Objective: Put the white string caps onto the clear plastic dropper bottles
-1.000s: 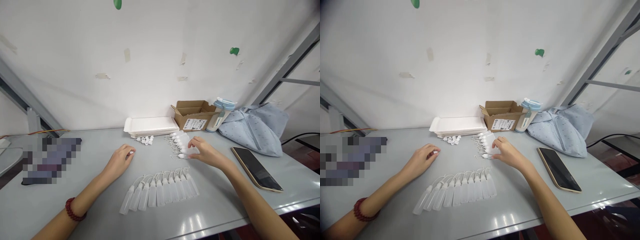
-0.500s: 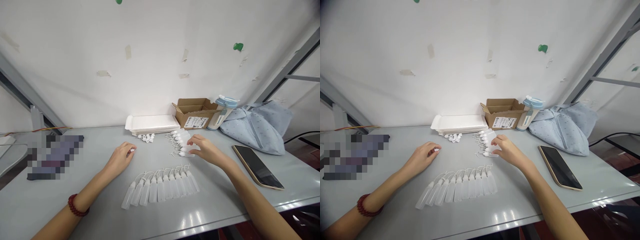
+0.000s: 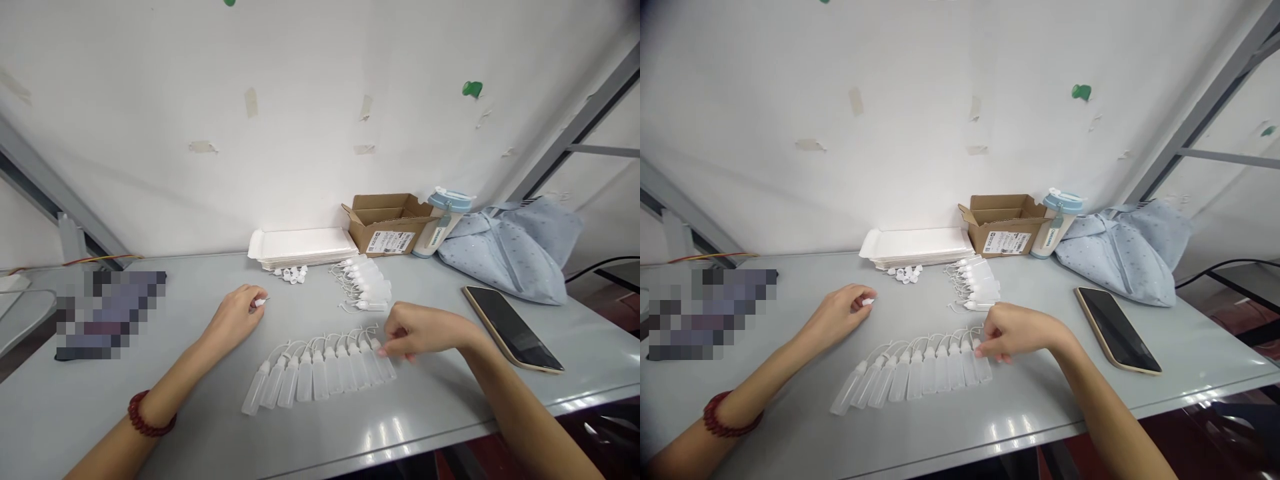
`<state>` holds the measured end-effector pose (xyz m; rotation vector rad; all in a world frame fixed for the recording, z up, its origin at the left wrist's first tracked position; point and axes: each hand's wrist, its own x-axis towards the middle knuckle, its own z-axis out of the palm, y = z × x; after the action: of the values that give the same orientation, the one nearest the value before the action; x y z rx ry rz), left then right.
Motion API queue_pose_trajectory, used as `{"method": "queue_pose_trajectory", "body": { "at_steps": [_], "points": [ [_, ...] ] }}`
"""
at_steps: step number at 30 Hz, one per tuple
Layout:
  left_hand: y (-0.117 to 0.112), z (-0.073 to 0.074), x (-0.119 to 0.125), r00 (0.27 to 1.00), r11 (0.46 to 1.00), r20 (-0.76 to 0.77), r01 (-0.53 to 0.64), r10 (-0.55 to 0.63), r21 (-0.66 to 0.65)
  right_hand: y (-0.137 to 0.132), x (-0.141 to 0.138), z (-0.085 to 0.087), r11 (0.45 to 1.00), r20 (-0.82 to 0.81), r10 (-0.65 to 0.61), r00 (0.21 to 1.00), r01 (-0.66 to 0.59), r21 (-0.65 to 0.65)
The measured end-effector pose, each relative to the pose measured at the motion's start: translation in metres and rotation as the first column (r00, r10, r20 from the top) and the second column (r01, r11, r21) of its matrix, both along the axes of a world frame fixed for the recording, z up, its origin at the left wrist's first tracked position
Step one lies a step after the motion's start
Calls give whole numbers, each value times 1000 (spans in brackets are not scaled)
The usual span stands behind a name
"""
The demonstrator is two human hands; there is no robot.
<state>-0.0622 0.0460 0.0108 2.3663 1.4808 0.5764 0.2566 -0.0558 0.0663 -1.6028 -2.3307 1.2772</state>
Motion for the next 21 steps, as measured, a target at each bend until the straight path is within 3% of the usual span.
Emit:
{"method": "queue_pose_trajectory", "body": {
  "at_steps": [3, 10, 13, 17, 21],
  "points": [
    [-2, 1, 0, 999, 1000, 30, -12, 12, -9, -1, -5, -3, 997, 44, 14, 999, -11, -79],
    [-10, 12, 5, 980, 992, 161, -103, 115, -78, 5, -12, -13, 992, 229, -70, 971, 91, -83],
    [-12, 15, 7, 967, 986, 210, -120, 141, -113, 5, -10, -12, 995, 242, -60, 969, 76, -60],
    [-18, 24, 10, 957, 979, 259, -88, 134, -182, 6, -12, -9, 977, 98, -142, 985, 124, 173],
    [-30, 37, 19, 915, 951, 384, -1, 127, -310, 13, -31, -18, 839, -182, -191, 964, 257, 480]
  ]
}}
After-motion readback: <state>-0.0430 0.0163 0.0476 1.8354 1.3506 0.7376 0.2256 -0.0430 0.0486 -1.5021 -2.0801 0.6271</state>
